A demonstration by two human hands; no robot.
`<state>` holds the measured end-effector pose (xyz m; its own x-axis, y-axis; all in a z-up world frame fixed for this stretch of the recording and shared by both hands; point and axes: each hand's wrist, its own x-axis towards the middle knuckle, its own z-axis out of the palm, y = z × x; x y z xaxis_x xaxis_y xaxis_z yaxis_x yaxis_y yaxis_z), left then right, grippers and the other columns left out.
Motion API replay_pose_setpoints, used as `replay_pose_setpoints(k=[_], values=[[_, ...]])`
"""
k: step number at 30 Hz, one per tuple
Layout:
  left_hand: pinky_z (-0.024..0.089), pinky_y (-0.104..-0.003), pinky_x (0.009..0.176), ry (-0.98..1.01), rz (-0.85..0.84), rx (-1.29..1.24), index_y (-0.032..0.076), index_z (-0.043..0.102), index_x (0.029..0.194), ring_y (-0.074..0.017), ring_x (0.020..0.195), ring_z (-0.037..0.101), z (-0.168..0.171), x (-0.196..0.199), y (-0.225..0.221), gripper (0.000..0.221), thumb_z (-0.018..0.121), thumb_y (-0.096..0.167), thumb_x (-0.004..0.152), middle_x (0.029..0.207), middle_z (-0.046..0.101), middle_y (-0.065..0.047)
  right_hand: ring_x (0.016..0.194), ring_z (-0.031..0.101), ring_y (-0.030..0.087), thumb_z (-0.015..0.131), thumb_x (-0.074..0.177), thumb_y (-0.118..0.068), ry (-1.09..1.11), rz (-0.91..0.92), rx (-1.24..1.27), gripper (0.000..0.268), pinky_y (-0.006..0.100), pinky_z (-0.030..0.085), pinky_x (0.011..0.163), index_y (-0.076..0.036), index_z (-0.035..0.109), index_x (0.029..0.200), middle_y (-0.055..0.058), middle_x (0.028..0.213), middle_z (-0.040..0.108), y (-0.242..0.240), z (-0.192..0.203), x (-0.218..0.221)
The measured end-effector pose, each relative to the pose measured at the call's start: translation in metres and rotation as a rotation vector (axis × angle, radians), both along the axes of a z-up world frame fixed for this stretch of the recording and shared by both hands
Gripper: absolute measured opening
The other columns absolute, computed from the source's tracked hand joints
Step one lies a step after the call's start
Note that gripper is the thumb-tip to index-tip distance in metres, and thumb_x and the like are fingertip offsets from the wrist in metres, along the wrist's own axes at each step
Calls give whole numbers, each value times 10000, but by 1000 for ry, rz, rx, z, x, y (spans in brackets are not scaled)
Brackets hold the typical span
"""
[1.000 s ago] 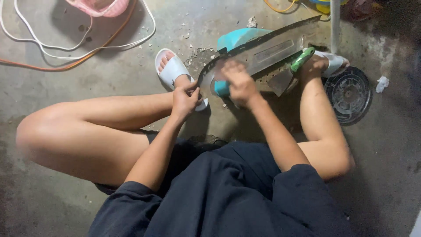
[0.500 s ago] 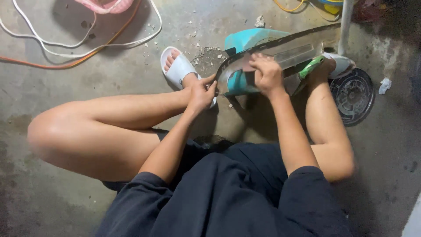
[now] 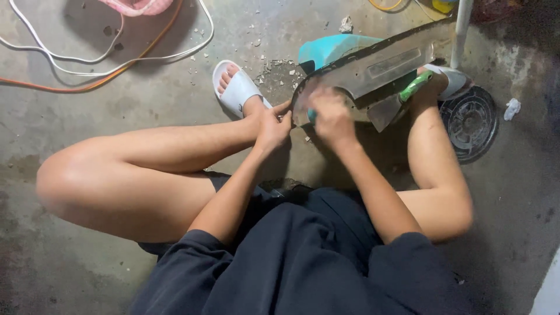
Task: Manually sanding a metal motorcycle part with sandpaper to smooth the surface.
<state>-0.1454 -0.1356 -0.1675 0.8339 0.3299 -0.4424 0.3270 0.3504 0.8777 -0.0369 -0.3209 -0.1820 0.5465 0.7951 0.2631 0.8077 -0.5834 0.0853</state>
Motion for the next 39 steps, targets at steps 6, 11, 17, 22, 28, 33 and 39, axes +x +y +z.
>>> replay_pose_setpoints(k=[6,11,17,22,28,33,39], values=[[646,-349,629,31,-94,106,-36,623,1349,-211,766,756,27,0,13,378,602,52,982,1154,717,-281,1434,455,407,535,780,53,312,-129,-154,791,562,408,1136,-24,423,1560,233,1565,473,36,61,-84],[638,-334,622,39,-83,97,-31,625,1351,-213,767,748,2,1,3,383,626,59,979,1130,719,-269,1468,411,408,596,840,18,338,-223,-212,715,554,346,1179,3,445,1539,254,1566,458,42,60,-72],[641,-365,679,-16,-44,110,-25,635,1335,-240,797,735,3,4,2,368,628,24,970,1141,707,-316,1443,445,424,498,893,27,339,-264,-233,649,558,401,1141,51,408,1535,288,1551,456,48,68,-65],[625,-386,717,-49,-59,181,-5,666,1311,-257,862,729,11,5,3,351,648,30,962,1122,722,-301,1401,500,417,541,880,-12,284,-273,-216,639,521,483,1074,63,442,1506,287,1518,497,51,69,-88],[644,-339,695,3,-47,113,31,655,1347,-230,822,761,-4,4,-2,362,629,42,986,1171,718,-263,1409,503,391,541,907,35,164,-237,-264,602,539,483,1066,18,477,1506,269,1517,509,44,40,-79],[642,-423,771,20,-17,116,-26,611,1372,-321,929,739,20,2,-1,379,594,22,996,1220,669,-340,1526,331,362,475,851,76,550,-357,-127,773,625,421,1086,-48,337,1601,181,1648,360,42,54,-54],[635,-461,775,-53,27,47,-56,590,1376,-373,977,718,-9,1,-4,393,592,-18,985,1213,658,-354,1516,360,301,463,952,9,438,-363,-46,646,592,462,1055,-115,408,1584,127,1646,371,25,8,-40]])
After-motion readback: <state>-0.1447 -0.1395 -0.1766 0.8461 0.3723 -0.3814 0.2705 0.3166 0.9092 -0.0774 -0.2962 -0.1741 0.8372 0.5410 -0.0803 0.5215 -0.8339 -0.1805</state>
